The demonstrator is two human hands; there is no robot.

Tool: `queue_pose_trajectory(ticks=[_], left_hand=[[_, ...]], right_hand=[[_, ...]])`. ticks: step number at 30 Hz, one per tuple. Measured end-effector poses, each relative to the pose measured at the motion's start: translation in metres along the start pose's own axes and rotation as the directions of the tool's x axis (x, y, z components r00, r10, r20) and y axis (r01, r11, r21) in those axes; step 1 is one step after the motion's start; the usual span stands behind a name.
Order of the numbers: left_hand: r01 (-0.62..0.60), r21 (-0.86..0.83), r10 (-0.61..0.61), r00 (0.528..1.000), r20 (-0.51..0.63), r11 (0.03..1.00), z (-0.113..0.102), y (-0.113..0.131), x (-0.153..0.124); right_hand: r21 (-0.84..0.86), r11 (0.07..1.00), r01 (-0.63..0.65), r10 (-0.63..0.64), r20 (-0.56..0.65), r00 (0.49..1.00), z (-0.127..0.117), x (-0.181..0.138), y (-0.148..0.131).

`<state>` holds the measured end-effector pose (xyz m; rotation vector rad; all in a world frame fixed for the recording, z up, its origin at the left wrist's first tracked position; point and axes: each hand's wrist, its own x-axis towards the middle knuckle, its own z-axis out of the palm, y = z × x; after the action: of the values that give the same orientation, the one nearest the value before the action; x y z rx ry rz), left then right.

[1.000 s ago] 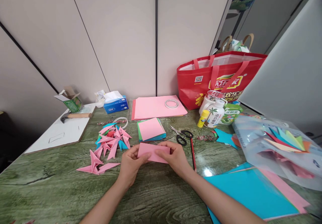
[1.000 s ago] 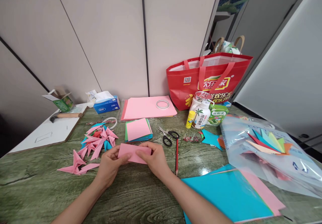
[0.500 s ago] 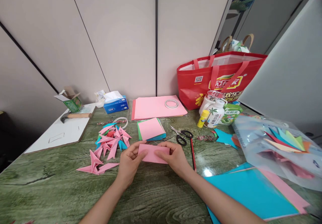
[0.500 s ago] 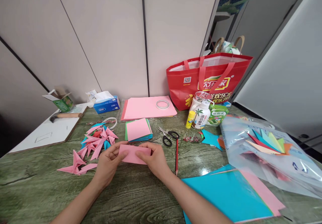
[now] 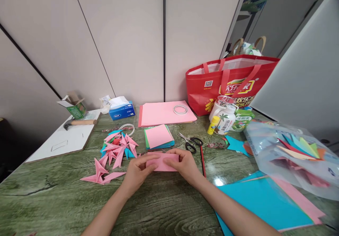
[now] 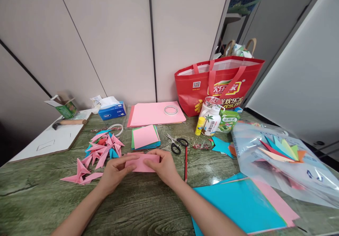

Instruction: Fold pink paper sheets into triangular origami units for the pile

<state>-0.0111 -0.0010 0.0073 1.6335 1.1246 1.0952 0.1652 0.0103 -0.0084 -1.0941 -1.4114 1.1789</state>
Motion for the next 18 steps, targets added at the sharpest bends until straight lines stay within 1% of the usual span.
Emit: queue_pose_trajectory(ticks=[3,7,11,18], left_hand=[[0.049,0.043,-0.050,0.998,0.037,0.998,-0.0026,-0.0002,0.0005],[0.059,0.024,-0.061,0.996,0.063,0.998,-0.0026,0.0026,0.0005],[0.084,0.018,-0.085,0.995,0.052,0.996,-0.0014,0.0026,0.0005],[0.079,0.057,-0.081,0.996,0.032,0.995,-0.0001,-0.0003,0.0004]], right_hand=[[-0.009,1.000,0.003,-0.003,0.006,1.000,-0.0010,0.0004,-0.0003],[-0.025,1.000,0.008,-0.008,0.011,1.000,-0.0012,0.0001,-0.0008],[-0.032,0.999,0.015,-0.014,0.020,1.000,-0.0012,0.0001,-0.0010],[-0.010,1.000,-0.002,0.002,0.039,0.999,-0.0014,0.0008,-0.0002]])
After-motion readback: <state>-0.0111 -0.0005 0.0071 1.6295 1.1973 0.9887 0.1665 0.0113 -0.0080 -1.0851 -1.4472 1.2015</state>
